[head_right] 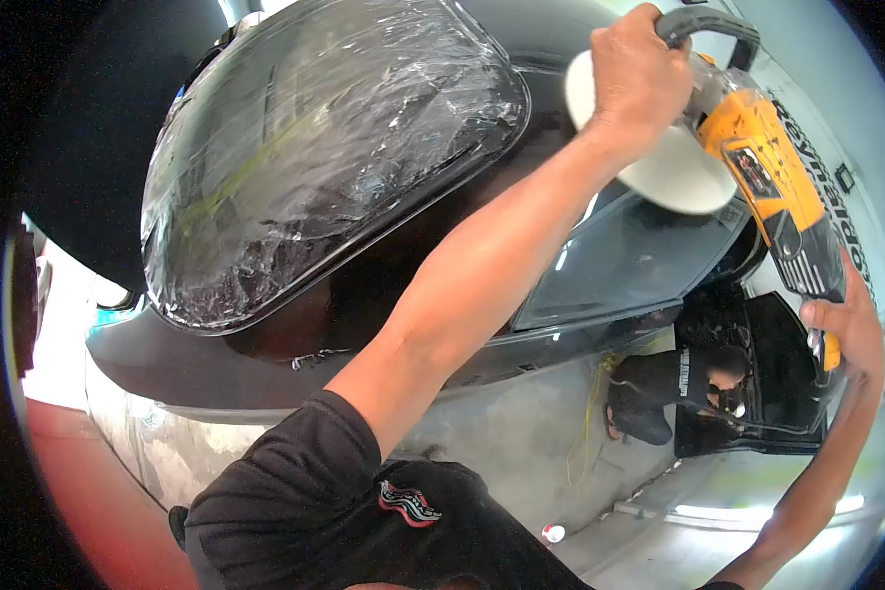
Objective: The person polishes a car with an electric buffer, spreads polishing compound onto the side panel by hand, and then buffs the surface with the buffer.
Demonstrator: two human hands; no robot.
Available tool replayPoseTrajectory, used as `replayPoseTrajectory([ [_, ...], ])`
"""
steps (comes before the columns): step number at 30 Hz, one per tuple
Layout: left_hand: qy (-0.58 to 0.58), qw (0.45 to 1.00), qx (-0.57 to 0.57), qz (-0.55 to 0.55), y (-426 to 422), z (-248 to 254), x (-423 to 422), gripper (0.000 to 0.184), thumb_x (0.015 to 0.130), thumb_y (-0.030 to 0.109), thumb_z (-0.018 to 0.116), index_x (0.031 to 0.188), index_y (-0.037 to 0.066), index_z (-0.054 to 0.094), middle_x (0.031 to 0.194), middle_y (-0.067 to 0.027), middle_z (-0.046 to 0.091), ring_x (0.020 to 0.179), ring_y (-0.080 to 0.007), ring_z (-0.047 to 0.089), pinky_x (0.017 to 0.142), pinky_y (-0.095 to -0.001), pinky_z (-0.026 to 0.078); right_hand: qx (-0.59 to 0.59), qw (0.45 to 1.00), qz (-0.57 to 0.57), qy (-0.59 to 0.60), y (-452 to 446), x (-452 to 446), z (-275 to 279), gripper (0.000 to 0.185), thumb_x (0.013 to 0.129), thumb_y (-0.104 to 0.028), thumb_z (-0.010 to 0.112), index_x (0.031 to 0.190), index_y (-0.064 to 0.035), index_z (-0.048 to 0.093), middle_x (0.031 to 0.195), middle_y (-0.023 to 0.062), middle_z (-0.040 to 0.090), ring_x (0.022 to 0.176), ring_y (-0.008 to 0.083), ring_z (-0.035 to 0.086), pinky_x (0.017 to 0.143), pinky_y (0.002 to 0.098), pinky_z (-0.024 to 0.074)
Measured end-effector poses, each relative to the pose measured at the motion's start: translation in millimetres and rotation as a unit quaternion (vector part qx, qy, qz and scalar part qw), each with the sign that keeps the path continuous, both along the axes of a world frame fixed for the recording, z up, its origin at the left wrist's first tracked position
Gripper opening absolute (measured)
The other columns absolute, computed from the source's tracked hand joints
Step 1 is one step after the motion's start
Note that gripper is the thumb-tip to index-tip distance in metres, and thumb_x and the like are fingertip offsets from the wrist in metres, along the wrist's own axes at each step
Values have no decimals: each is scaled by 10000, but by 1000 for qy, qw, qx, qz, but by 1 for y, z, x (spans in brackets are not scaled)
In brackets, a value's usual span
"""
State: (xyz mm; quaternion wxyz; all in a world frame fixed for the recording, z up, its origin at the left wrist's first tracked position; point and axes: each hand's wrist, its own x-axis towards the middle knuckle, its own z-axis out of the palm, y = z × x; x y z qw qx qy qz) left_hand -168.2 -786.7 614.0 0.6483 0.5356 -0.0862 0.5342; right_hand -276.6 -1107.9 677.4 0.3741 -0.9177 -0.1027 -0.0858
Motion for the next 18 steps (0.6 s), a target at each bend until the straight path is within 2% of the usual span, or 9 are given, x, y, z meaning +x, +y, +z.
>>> replayPoseTrajectory([
  [3,-13,999,-27,30,20,-4,-10,153,733,4,709,863,-30,634,786,-222,696,796,-425,690,750,-477,557,-36,999,33,15,26,0,18,1073,646,-113,865,1543,-30,282,980,49,665,646,110,597,525,247,478],
  [6,14,999,25,46,59,-2,-46,156,826,98,650,873,-49,625,825,-315,659,869,-489,646,767,-516,508,-73,995,69,30,60,5,26,1096,612,-175,888,1528,-23,306,1033,47,653,695,103,599,528,249,485],
  [10,-17,999,1,52,67,-2,-47,147,830,88,639,867,-53,615,813,-309,657,843,-485,648,757,-527,495,-71,995,75,2,59,12,19,1088,592,-191,895,1514,-23,342,1087,35,635,752,100,587,611,220,472],
  [14,-14,998,37,44,43,-1,-25,131,841,76,624,864,-52,612,806,-303,656,830,-480,650,740,-515,496,-46,997,62,5,38,16,15,1087,592,-193,892,1514,-15,345,1137,28,621,823,101,574,680,223,470],
  [15,-3,999,36,12,33,0,-17,132,848,88,634,859,-42,615,811,-288,667,826,-458,666,740,-492,505,-63,997,33,21,34,10,18,1084,592,-192,892,1513,-13,347,1144,27,619,822,99,572,679,221,469],
  [18,-13,1000,0,-13,-7,1,21,151,731,2,710,860,-28,637,769,-229,688,780,-432,685,738,-475,550,-75,997,-9,9,14,8,17,1091,607,-162,878,1528,-15,313,1052,46,646,708,102,585,594,230,471],
])
